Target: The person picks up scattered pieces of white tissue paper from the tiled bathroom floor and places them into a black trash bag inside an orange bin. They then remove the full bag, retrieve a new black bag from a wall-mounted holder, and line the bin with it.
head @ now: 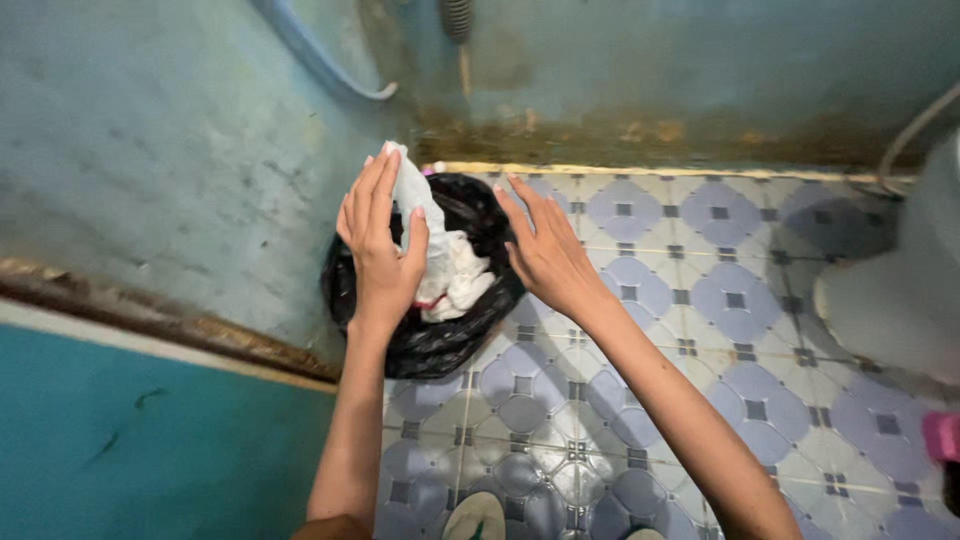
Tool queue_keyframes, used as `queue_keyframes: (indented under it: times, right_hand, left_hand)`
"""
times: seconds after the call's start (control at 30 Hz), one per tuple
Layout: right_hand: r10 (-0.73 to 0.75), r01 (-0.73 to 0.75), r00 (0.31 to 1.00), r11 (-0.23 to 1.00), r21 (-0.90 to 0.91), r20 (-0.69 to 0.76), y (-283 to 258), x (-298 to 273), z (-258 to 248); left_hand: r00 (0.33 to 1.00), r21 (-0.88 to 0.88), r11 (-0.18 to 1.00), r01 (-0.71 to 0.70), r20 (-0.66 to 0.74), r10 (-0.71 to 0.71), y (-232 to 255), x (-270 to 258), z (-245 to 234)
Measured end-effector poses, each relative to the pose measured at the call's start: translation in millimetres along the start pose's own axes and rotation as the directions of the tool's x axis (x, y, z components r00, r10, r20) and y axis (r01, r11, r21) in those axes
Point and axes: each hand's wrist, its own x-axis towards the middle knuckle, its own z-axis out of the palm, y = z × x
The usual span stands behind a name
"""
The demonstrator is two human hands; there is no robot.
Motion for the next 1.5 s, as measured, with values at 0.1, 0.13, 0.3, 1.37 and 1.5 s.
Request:
queue_keyframes:
  times: [0.1, 0.13, 0.3, 1.37, 1.5]
  right_hand:
    - [-0.027, 0.026, 0.999, 0.999, 0.042, 0.026, -8.1, 5.8, 19.6]
    - [-0.031, 0.029, 0.999, 0.998, 0.050, 0.036, -10.2, 7.7, 24.8]
    - [-0.034, 0.029, 0.997, 0.997, 0.076, 0.063, -15.3, 15.2, 42.1]
    - [0.571, -0.621, 0.781, 0.753, -0.219, -0.253, 94.8, -199.6, -123.5]
    - [0.623, -0.693, 0.718, 0.681, -0.237, -0.311, 82.7, -239.3, -141.1]
  left_hand:
    - [1.000, 0.092, 0.996, 0.019, 0.022, -0.021, -20.3, -16.9, -15.1]
    - [0.999, 0.122, 0.992, 0.035, 0.030, -0.039, -26.5, -21.2, -18.1]
    - [0.996, 0.184, 0.980, 0.073, 0.036, -0.081, -46.8, -30.5, -27.2]
    - [0.827, -0.506, 0.858, -0.090, 0.442, 0.347, 149.6, -30.2, 222.1]
    - [0.791, -0.615, 0.782, -0.104, 0.425, 0.439, 173.5, -57.3, 230.0]
